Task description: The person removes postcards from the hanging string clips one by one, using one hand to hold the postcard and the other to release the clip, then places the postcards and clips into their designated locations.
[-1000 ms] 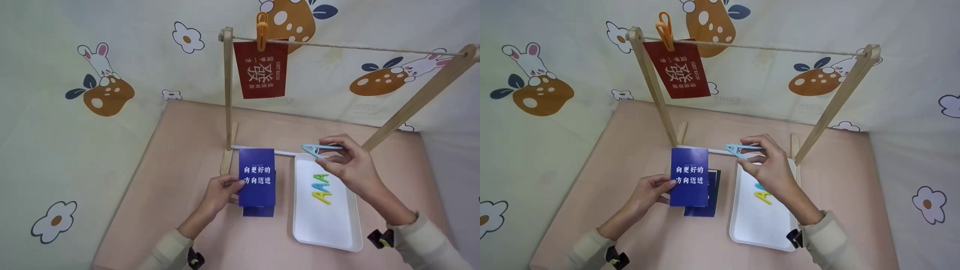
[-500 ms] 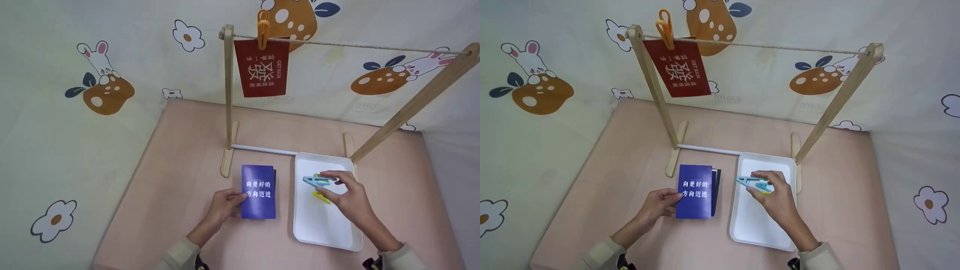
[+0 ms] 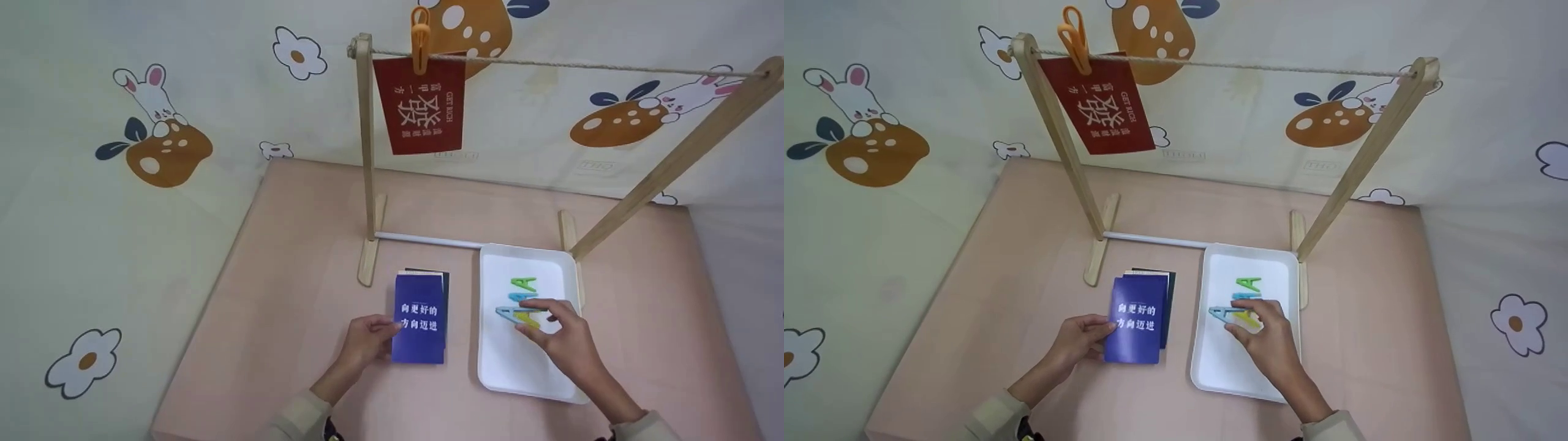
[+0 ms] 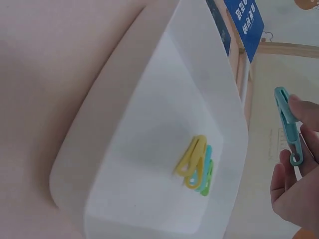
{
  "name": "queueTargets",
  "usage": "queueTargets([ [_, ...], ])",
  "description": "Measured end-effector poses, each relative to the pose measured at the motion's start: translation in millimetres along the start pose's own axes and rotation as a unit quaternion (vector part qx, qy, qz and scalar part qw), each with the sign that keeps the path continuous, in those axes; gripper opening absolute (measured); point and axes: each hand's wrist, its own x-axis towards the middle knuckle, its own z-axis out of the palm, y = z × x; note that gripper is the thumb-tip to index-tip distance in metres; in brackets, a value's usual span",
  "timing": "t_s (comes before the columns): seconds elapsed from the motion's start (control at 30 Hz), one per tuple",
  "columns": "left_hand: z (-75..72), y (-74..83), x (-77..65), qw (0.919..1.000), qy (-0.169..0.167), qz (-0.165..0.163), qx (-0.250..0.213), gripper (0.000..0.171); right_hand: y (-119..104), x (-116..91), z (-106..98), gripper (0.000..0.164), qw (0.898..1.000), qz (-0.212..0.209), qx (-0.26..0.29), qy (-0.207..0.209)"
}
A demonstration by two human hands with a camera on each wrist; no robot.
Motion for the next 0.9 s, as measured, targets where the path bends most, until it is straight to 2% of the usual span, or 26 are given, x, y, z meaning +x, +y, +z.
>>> queueTargets([
  [0.23, -0.1, -11.2, 6.4, 0.9993, 0.028, -0.001, 0.024, 0.021, 16.4, -4.9, 10.1, 0.049, 0.999, 0.037, -0.012, -0.036],
  [0.4, 7.4, -14.6, 10.8, 0.9925, 0.076, 0.037, 0.089, 0.013, 28.2, -8.0, 13.6, 0.047, 0.997, 0.047, -0.034, -0.052],
  [0.53, 13.4, -15.1, 13.4, 0.9804, 0.111, 0.063, 0.15, 0.012, 36.5, -11.5, 16.5, 0.048, 0.996, 0.025, -0.072, -0.051],
  [0.6, 14.9, -15.9, 14.4, 0.9762, 0.123, 0.065, 0.167, 0.013, 39.6, -12.8, 18.2, 0.049, 0.994, 0.01, -0.092, -0.05],
  [0.77, 16.3, -15.8, 15.2, 0.9698, 0.14, 0.064, 0.189, 0.012, 44.6, -11.8, 19.9, 0.048, 0.989, -0.026, -0.136, -0.045],
  [0.9, 16.2, -13.2, 14.8, 0.9645, 0.146, 0.083, 0.204, 0.012, 47.1, -9.7, 19.4, 0.047, 0.982, -0.065, -0.173, -0.038],
])
